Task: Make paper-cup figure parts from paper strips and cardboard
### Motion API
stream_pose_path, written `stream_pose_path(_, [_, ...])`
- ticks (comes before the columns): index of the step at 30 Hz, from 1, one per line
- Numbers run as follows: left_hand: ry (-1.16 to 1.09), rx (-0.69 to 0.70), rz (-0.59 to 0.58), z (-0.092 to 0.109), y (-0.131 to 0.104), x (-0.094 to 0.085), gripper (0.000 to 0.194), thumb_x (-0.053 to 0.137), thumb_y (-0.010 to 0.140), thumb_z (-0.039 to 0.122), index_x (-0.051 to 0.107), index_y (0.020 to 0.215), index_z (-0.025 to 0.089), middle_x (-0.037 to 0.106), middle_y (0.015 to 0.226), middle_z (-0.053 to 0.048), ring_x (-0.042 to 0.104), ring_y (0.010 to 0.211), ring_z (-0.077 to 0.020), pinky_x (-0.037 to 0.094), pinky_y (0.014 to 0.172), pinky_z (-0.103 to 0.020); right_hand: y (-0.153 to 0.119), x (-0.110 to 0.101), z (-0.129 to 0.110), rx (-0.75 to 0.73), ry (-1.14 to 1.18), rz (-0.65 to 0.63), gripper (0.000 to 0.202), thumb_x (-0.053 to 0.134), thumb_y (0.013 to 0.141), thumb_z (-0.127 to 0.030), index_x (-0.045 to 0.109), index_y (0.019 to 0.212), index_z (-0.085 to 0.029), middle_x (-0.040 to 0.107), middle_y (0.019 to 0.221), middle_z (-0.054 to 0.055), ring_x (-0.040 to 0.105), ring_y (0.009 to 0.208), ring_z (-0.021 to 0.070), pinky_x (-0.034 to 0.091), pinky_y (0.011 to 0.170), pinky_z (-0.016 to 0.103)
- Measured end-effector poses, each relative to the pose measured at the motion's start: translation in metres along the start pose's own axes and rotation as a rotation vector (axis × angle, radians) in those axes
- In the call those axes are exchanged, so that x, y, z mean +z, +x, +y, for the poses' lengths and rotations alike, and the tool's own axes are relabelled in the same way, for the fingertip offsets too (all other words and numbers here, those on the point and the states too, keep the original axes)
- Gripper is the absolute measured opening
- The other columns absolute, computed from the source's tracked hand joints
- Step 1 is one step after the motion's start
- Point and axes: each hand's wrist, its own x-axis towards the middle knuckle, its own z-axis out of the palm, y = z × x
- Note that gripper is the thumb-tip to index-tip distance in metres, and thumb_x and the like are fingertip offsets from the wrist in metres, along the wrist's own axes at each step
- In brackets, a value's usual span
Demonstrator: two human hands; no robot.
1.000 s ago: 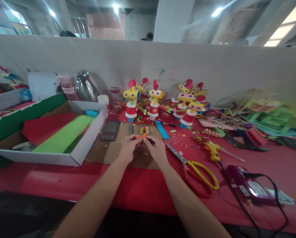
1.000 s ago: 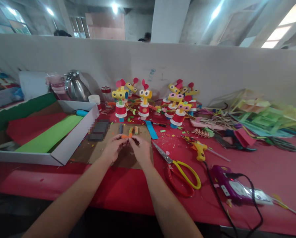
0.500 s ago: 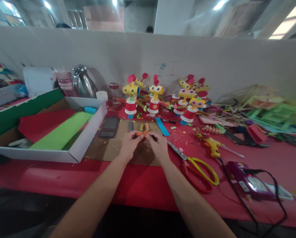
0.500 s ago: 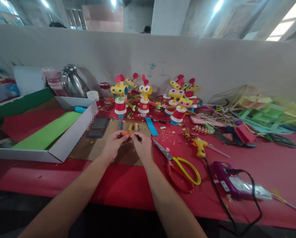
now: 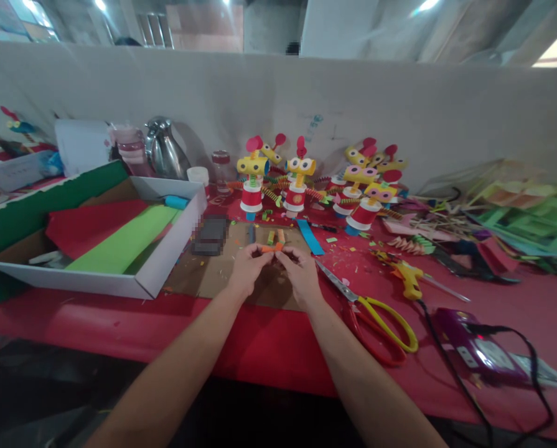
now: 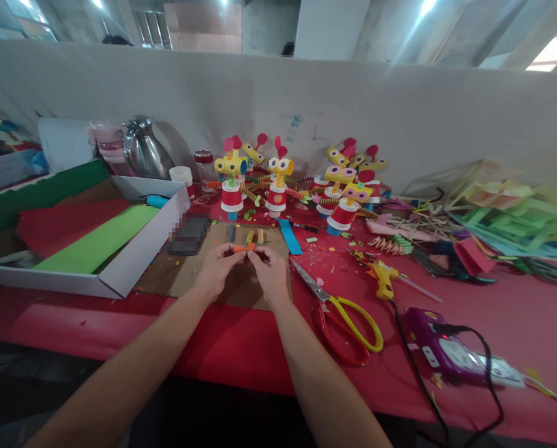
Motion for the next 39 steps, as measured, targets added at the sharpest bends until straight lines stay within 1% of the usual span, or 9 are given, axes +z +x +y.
stream_pose_path(4, [-0.083,-0.093,-0.026,0.003,0.002,-0.002,0.015,0.068,0.057,0.005,0.067,0.069,0.014,0.068,0.065,-0.001,0.062,0.062,-0.0115,0.049,0.068,-0.025,0.001,0.000,-0.003,0.044,0.083,0.021,0.019,0.069,0.069,-0.036,0.068,0.076,-0.019,0.063,0.066,-0.002,0.054,0.060,0.0119,0.042,0.059,0.025])
stream_pose_path(7, [-0.148,-0.164,-0.032,0.004,0.005,-0.004,0.015,0.067,0.061,0.004,0.067,0.072,0.014,0.070,0.069,-0.003,0.066,0.065,-0.0131,0.053,0.072,-0.027,0.002,0.000,-0.007,0.072,0.128,0.023,0.020,0.072,0.066,-0.037,0.068,0.076,-0.019,0.064,0.068,-0.002,0.054,0.060,0.0113,0.042,0.058,0.024])
stream_pose_path(13, [-0.186,-0.223,-0.030,0.001,0.007,-0.006,0.015,0.072,0.064,0.000,0.067,0.070,0.013,0.069,0.068,-0.003,0.065,0.062,-0.0107,0.055,0.069,-0.024,0.001,-0.001,-0.011,0.122,0.144,-0.014,0.023,0.075,0.061,-0.038,0.069,0.073,-0.019,0.063,0.064,-0.002,0.053,0.057,0.0112,0.042,0.058,0.026])
stream_pose_path(17, [-0.175,-0.223,-0.025,0.003,0.005,-0.005,0.017,0.075,0.063,-0.001,0.067,0.070,0.013,0.069,0.069,-0.003,0.066,0.063,-0.0107,0.054,0.067,-0.022,0.001,-0.001,-0.008,0.118,0.132,-0.011,0.020,0.074,0.062,-0.036,0.070,0.073,-0.019,0.064,0.063,-0.002,0.053,0.056,0.0107,0.043,0.057,0.025])
stream_pose_path(22, [-0.151,-0.189,-0.036,0.006,0.001,-0.002,0.019,0.080,0.059,0.003,0.067,0.070,0.011,0.069,0.069,-0.004,0.065,0.063,-0.0115,0.054,0.070,-0.026,0.000,-0.001,-0.003,0.086,0.088,0.020,0.018,0.071,0.064,-0.033,0.072,0.075,-0.019,0.064,0.062,-0.002,0.053,0.055,0.0115,0.043,0.056,0.025])
stream_pose_path(29, [-0.133,-0.098,-0.027,0.002,0.004,-0.004,0.022,0.083,0.056,0.010,0.069,0.074,0.010,0.067,0.064,-0.003,0.061,0.056,-0.0096,0.048,0.060,-0.022,-0.003,0.000,-0.003,0.064,0.055,-0.023,0.021,0.070,0.066,-0.029,0.076,0.084,-0.020,0.071,0.073,0.001,0.061,0.066,0.0152,0.048,0.067,0.029])
stream_pose_path(32, [-0.143,-0.078,-0.012,-0.001,0.005,-0.004,0.022,0.083,0.056,0.013,0.069,0.073,0.012,0.067,0.064,-0.001,0.061,0.057,-0.0089,0.047,0.061,-0.021,-0.003,0.001,-0.005,0.060,0.061,-0.043,0.022,0.071,0.066,-0.030,0.076,0.085,-0.020,0.074,0.081,0.002,0.064,0.074,0.0177,0.050,0.073,0.030])
stream_pose_path(37, [-0.184,-0.097,-0.037,0.000,0.002,-0.001,0.028,0.084,0.055,0.015,0.070,0.078,0.012,0.071,0.071,-0.005,0.065,0.064,-0.0126,0.051,0.069,-0.026,-0.003,0.002,-0.005,0.051,0.098,0.040,0.026,0.069,0.070,-0.036,0.074,0.090,-0.019,0.073,0.080,0.003,0.063,0.068,0.0160,0.051,0.071,0.032])
stream_pose_path(39, [-0.197,-0.115,-0.041,0.001,0.001,0.000,0.028,0.084,0.054,0.015,0.071,0.078,0.012,0.072,0.072,-0.006,0.066,0.065,-0.0134,0.051,0.070,-0.027,-0.003,0.002,-0.004,0.033,0.107,0.076,0.024,0.071,0.069,-0.035,0.072,0.087,-0.019,0.072,0.077,0.002,0.063,0.069,0.0158,0.051,0.071,0.031])
